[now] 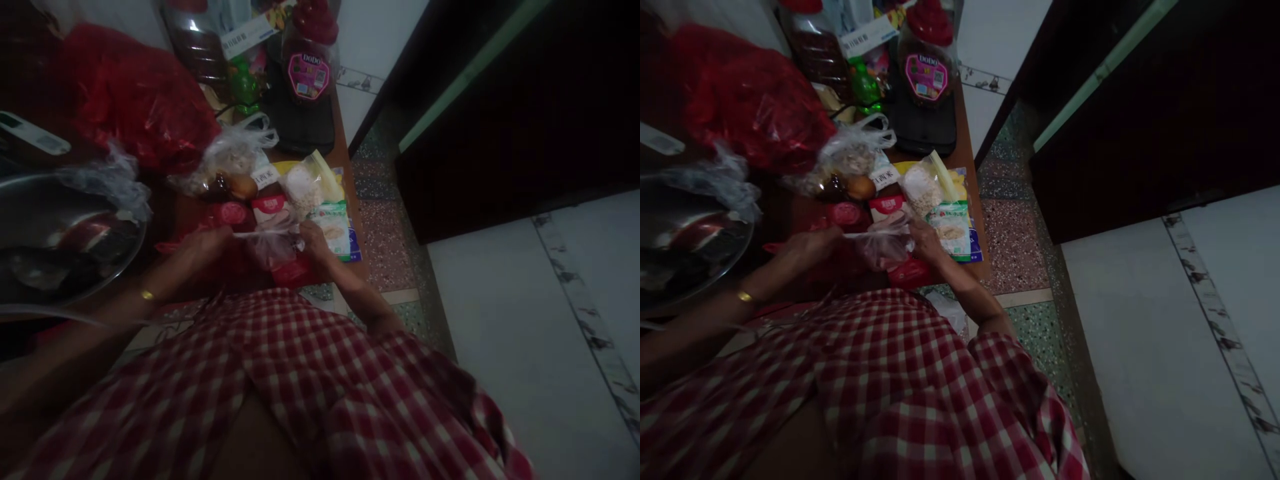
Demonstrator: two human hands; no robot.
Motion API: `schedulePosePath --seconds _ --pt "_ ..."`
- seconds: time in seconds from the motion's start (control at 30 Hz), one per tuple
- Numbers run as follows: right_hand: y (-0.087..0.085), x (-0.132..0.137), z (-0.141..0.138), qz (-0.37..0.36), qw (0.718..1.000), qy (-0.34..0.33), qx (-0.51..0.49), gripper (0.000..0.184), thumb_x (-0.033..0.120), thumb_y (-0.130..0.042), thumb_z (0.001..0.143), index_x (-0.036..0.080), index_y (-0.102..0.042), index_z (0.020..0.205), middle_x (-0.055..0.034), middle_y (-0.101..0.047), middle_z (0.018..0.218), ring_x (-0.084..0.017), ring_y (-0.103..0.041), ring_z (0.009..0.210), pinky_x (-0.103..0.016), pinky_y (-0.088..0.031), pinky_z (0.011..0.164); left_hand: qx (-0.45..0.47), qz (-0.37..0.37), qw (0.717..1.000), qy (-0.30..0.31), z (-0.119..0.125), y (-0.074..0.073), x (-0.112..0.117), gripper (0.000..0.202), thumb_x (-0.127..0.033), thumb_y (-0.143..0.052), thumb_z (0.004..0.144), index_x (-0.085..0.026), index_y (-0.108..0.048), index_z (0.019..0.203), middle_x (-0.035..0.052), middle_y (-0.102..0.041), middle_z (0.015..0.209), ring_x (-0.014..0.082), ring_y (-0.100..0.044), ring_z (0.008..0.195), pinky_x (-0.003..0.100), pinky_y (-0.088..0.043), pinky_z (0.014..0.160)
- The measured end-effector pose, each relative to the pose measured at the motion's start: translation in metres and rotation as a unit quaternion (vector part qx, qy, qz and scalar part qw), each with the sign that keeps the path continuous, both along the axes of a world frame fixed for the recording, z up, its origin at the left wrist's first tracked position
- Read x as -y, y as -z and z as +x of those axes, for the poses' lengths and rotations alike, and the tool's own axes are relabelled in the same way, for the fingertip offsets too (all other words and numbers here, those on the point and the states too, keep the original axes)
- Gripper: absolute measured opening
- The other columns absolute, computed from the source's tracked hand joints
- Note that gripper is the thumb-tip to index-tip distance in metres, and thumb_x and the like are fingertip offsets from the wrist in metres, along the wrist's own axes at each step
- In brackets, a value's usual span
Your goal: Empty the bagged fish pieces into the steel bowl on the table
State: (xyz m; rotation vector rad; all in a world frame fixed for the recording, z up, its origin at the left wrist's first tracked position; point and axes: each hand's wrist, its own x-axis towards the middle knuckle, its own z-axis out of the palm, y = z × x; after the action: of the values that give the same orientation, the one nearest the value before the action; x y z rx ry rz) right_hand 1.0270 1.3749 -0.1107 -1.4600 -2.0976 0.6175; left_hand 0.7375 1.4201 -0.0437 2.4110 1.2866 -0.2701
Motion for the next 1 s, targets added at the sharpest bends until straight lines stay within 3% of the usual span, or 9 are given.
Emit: schedulePosePath --seconds 0.13,0.23,0.33,0.4,0.5,0.63,0.73,0.87,1.0 --pt "-0.008 0.003 0.007 -0.123 0.990 0.068 -0.031 0.016 0.020 -0.056 0.088 0.016 -0.063 0.075 -0.0084 -0.064 0.083 -0.020 -0.056 0.084 -0.032 -0.045 0.082 0.011 0.010 0.999 -0.029 -0.007 0.002 0.000 0.019 -0.023 -0.040 0.096 -0.015 -0.055 0.090 0.0056 -0.060 0.079 0.0156 -0.042 0.067 0.026 -0.024 0.061" --pt "-0.032 -0.007 -0.002 -0.194 0.960 0.075 -0.185 0.026 0.036 -0.054 0.093 0.016 -0.064 0.080 -0.0045 -0.064 0.084 -0.017 -0.055 0.080 -0.028 -0.045 0.077 0.066 -0.020 0.996 -0.055 0.008 -0.016 -0.010 0.024 -0.029 -0.039 0.097 -0.015 -0.054 0.083 0.0047 -0.058 0.076 0.0146 -0.043 0.067 0.024 -0.028 0.063" --pt "-0.049 -0.017 -0.020 -0.268 0.903 0.035 -0.335 0.041 0.050 -0.047 0.095 0.016 -0.062 0.079 -0.0019 -0.060 0.075 -0.013 -0.051 0.068 -0.024 -0.042 0.063 0.175 -0.080 0.979 -0.068 0.028 -0.038 -0.015 0.029 -0.035 -0.037 0.096 -0.014 -0.055 0.087 0.0041 -0.059 0.080 0.0143 -0.048 0.073 0.023 -0.035 0.067" --pt "-0.048 -0.021 -0.032 -0.293 0.873 0.024 -0.389 0.039 0.050 -0.049 0.093 0.016 -0.061 0.078 -0.0010 -0.057 0.070 -0.012 -0.049 0.063 -0.023 -0.039 0.058 0.242 -0.112 0.961 -0.079 0.040 -0.046 -0.015 0.031 -0.038 -0.038 0.094 -0.013 -0.054 0.083 0.0033 -0.056 0.078 0.0133 -0.048 0.073 0.022 -0.038 0.067" --pt "-0.036 -0.026 -0.046 -0.290 0.857 0.013 -0.426 0.022 0.035 -0.064 0.079 0.015 -0.062 0.087 -0.0012 -0.064 0.079 -0.013 -0.056 0.071 -0.024 -0.046 0.067 0.292 -0.140 0.942 -0.092 0.056 -0.042 -0.012 0.032 -0.041 -0.040 0.089 -0.015 -0.050 0.074 0.0017 -0.050 0.070 0.0120 -0.044 0.065 0.022 -0.037 0.059" --pt "-0.022 -0.028 -0.057 -0.238 0.900 -0.006 -0.364 0.023 0.023 -0.063 0.070 0.015 -0.063 0.091 -0.0029 -0.067 0.086 -0.017 -0.060 0.082 -0.033 -0.051 0.086 0.293 -0.119 0.945 -0.078 0.073 -0.029 -0.012 0.039 -0.048 -0.039 0.089 -0.016 -0.055 0.075 0.0016 -0.053 0.066 0.0143 -0.049 0.065 0.023 -0.039 0.058" --pt "-0.021 -0.029 -0.059 -0.188 0.942 0.006 -0.277 0.007 0.019 -0.055 0.071 0.018 -0.059 0.077 -0.0047 -0.066 0.083 -0.020 -0.059 0.083 -0.037 -0.051 0.086 0.303 -0.060 0.949 -0.062 0.078 -0.027 -0.015 0.047 -0.050 -0.032 0.094 -0.014 -0.063 0.090 0.0068 -0.066 0.085 0.0186 -0.059 0.080 0.028 -0.048 0.074" --pt "-0.020 -0.031 -0.057 -0.175 0.956 -0.002 -0.237 0.011 0.019 -0.055 0.076 0.019 -0.053 0.065 -0.0057 -0.062 0.073 -0.019 -0.056 0.075 -0.035 -0.051 0.080 0.257 -0.059 0.964 -0.019 0.068 -0.024 -0.019 0.048 -0.037 -0.032 0.095 -0.015 -0.063 0.124 0.0115 -0.066 0.127 0.0224 -0.060 0.115 0.033 -0.046 0.102" --pt "-0.016 -0.035 -0.057 -0.136 0.964 -0.026 -0.229 0.007 0.022 -0.053 0.081 0.019 -0.054 0.075 -0.0074 -0.065 0.084 -0.019 -0.059 0.081 -0.035 -0.051 0.085 0.132 -0.030 0.989 0.049 0.056 -0.018 -0.020 0.040 -0.021 -0.043 0.086 -0.013 -0.070 0.113 0.0157 -0.069 0.118 0.0262 -0.063 0.109 0.035 -0.047 0.098"
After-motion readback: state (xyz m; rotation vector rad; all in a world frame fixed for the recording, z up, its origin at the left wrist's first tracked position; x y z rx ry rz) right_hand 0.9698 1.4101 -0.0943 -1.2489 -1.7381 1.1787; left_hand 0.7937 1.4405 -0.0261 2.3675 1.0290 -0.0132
